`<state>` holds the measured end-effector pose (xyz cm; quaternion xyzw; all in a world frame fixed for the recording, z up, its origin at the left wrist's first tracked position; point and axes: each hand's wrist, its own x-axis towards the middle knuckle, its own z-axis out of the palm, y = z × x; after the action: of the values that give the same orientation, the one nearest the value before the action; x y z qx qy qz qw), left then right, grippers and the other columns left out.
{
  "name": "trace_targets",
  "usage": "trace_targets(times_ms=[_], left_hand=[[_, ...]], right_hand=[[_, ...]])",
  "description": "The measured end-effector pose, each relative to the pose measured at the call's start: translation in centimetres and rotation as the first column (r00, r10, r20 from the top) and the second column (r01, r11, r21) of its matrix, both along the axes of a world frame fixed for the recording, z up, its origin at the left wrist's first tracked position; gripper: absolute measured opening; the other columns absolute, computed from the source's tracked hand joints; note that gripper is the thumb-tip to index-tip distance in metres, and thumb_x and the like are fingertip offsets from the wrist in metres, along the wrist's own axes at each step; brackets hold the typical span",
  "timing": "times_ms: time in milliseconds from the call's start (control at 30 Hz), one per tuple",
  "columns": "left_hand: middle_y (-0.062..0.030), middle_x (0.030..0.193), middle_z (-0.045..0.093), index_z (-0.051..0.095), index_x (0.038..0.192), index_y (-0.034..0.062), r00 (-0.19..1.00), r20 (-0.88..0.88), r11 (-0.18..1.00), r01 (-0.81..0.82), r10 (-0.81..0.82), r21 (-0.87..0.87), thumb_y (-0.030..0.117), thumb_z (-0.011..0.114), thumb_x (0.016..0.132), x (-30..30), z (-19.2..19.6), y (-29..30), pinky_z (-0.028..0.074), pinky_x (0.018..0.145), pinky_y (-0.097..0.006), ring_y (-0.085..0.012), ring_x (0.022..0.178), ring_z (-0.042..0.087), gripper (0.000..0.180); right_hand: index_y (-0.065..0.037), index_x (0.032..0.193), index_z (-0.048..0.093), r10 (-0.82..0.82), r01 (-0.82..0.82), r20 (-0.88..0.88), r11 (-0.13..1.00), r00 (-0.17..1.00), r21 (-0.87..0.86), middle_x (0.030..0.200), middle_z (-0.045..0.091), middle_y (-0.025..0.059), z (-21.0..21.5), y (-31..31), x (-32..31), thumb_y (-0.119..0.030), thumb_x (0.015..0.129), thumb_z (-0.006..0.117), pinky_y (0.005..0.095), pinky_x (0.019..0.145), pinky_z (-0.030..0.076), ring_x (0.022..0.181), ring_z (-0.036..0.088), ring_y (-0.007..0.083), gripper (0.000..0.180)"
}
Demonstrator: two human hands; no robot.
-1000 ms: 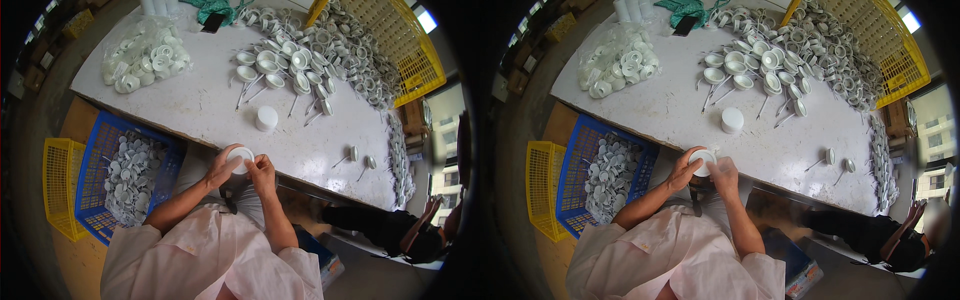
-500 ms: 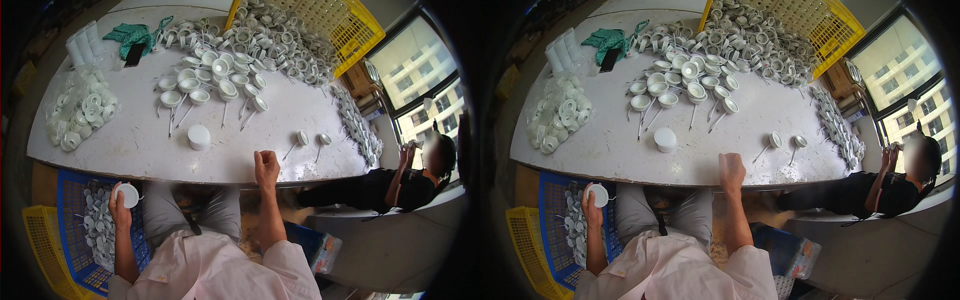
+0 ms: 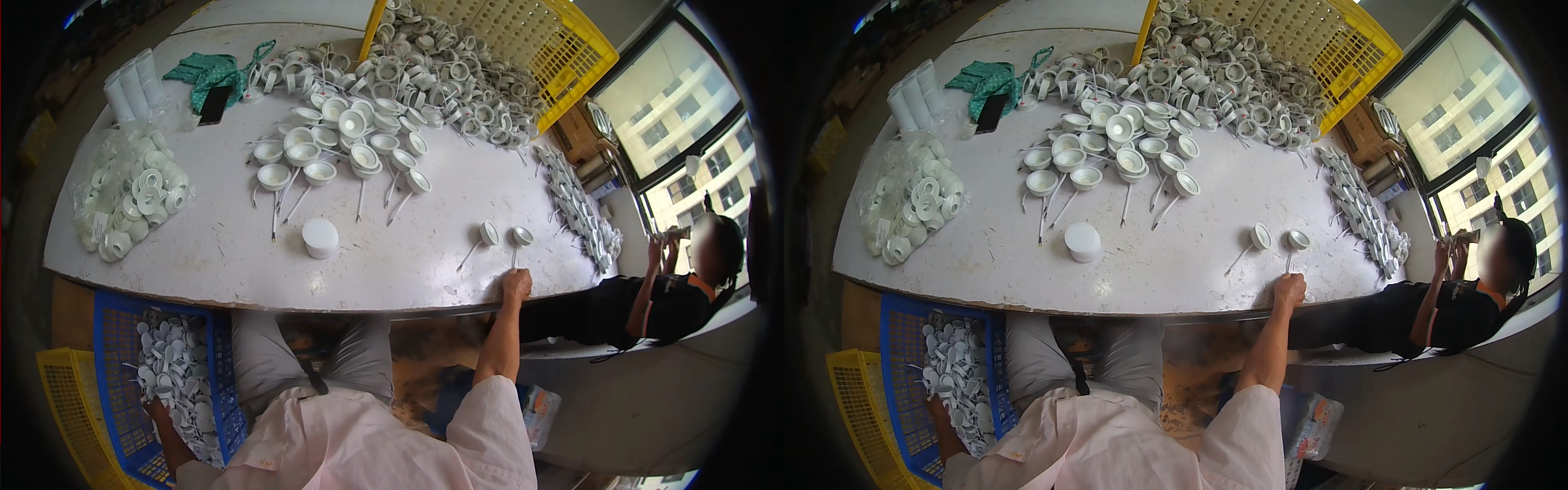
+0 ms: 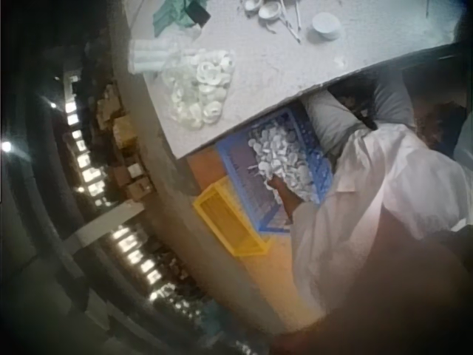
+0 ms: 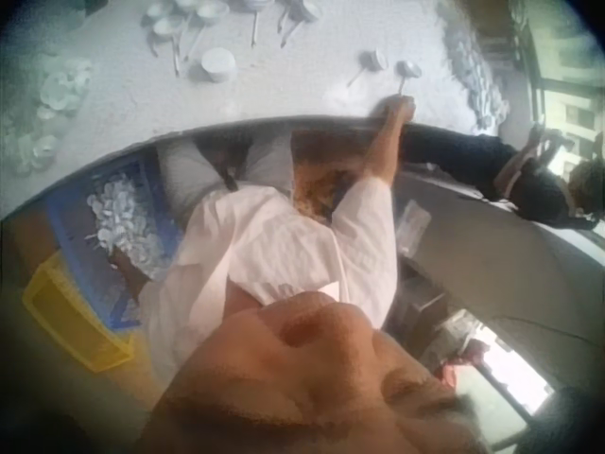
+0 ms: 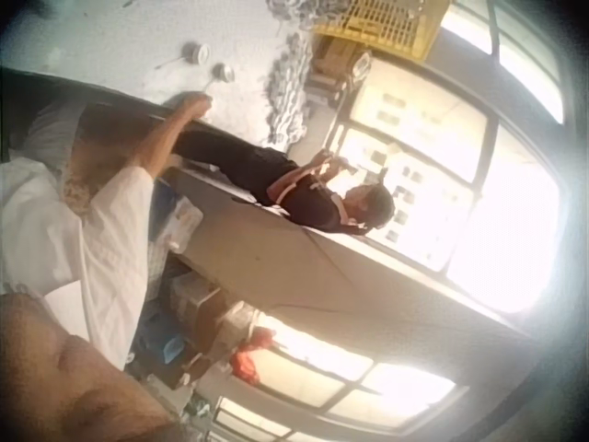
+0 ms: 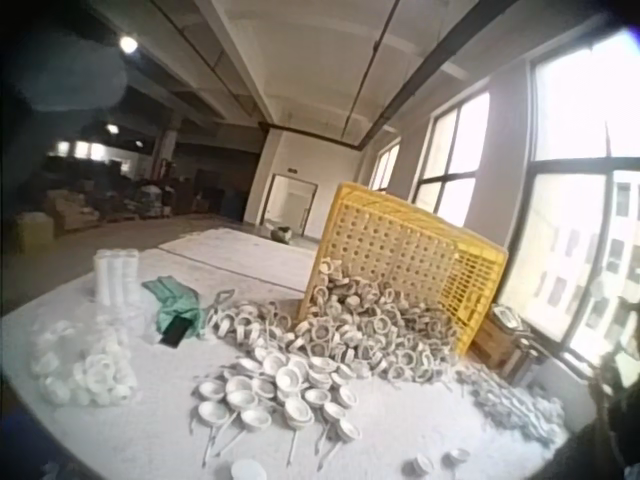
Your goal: The person assembles lamp fixtures by picking up lamp cups from a basket, taking circular covers from a stack, fitting each cover into a lamp cup by hand, and placing the assembled units onto the table.
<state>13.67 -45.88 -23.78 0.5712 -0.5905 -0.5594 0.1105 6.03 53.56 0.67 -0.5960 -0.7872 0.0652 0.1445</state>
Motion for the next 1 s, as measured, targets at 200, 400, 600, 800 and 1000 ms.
trace_targets(times_ms=[200, 400, 600, 800, 1000], left_hand=[[-0.0129, 0.112, 0.061, 0.05, 0.126, 0.0032, 0.902, 0.034, 0.902, 0.431, -0.431, 0.015, 0.017, 0.053, 0.093, -2.6, -2.2, 8.3, 0.053, 0.066, -0.032, -0.0235, 0.09, 0.064, 0.035], [-0.0146, 0.098, 0.066, 0.057, 0.109, -0.0037, 0.392, -0.297, 0.42, 0.907, -0.871, -0.037, 0.008, 0.055, 0.091, -7.7, 11.0, 30.3, 0.053, 0.066, -0.026, -0.0191, 0.087, 0.067, 0.022], [-0.0219, 0.127, 0.052, 0.04, 0.129, -0.0021, -0.032, -0.668, -0.123, 0.988, -0.744, 0.09, 0.006, 0.06, 0.088, -9.7, 22.6, 44.8, 0.048, 0.093, -0.034, -0.025, 0.115, 0.054, 0.046], [-0.0251, 0.133, 0.043, 0.021, 0.138, -0.0017, 0.008, -0.612, -0.06, 0.994, -0.791, 0.091, 0.004, 0.065, 0.083, -10.9, 24.2, 51.2, 0.047, 0.095, -0.036, -0.0287, 0.121, 0.049, 0.071], [-0.0144, 0.12, 0.053, 0.033, 0.132, -0.0009, -0.005, -0.46, 0.15, 0.943, -0.888, -0.299, 0.009, 0.077, 0.072, -11.2, 22.6, 48.7, 0.047, 0.093, -0.032, -0.0206, 0.112, 0.054, 0.075]], right_hand=[[-0.002, 0.095, 0.062, 0.223, -0.203, -0.184, 0.972, 0.957, 0.122, 0.091, 0.066, 0.0174, -1.3, -5.8, 5.4, -0.021, 0.087, 0.057, 0.0423, 0.074, 0.049, 0.086, 0.064, 0.0344, 0.021], [-0.002, 0.094, 0.061, 0.317, -0.485, -0.597, 0.863, 0.737, -0.141, 0.077, 0.062, 0.0061, -4.3, -13.4, 10.9, -0.018, 0.09, 0.056, 0.029, 0.063, 0.045, 0.071, 0.058, 0.0168, 0.017], [-0.001, 0.094, 0.056, 0.127, -0.718, -0.775, 0.493, 0.619, -0.492, 0.073, 0.052, -0.0038, -3.8, -25.3, 9.8, -0.01, 0.093, 0.055, 0.0189, 0.057, 0.038, 0.062, 0.044, 0.0029, 0.009], [-0.001, 0.095, 0.056, 0.338, -0.858, -0.789, 0.223, 0.513, -0.463, 0.078, 0.054, 0.0001, -5.9, -32.7, 9.8, -0.006, 0.092, 0.054, 0.0235, 0.058, 0.042, 0.065, 0.048, 0.0069, 0.006], [-0.001, 0.089, 0.059, 0.805, -0.981, -0.574, 0.044, 0.148, -0.191, 0.079, 0.06, 0.0129, -3.7, -35.6, 8.1, -0.003, 0.077, 0.068, 0.0324, 0.063, 0.049, 0.069, 0.062, 0.0261, 0.015]])
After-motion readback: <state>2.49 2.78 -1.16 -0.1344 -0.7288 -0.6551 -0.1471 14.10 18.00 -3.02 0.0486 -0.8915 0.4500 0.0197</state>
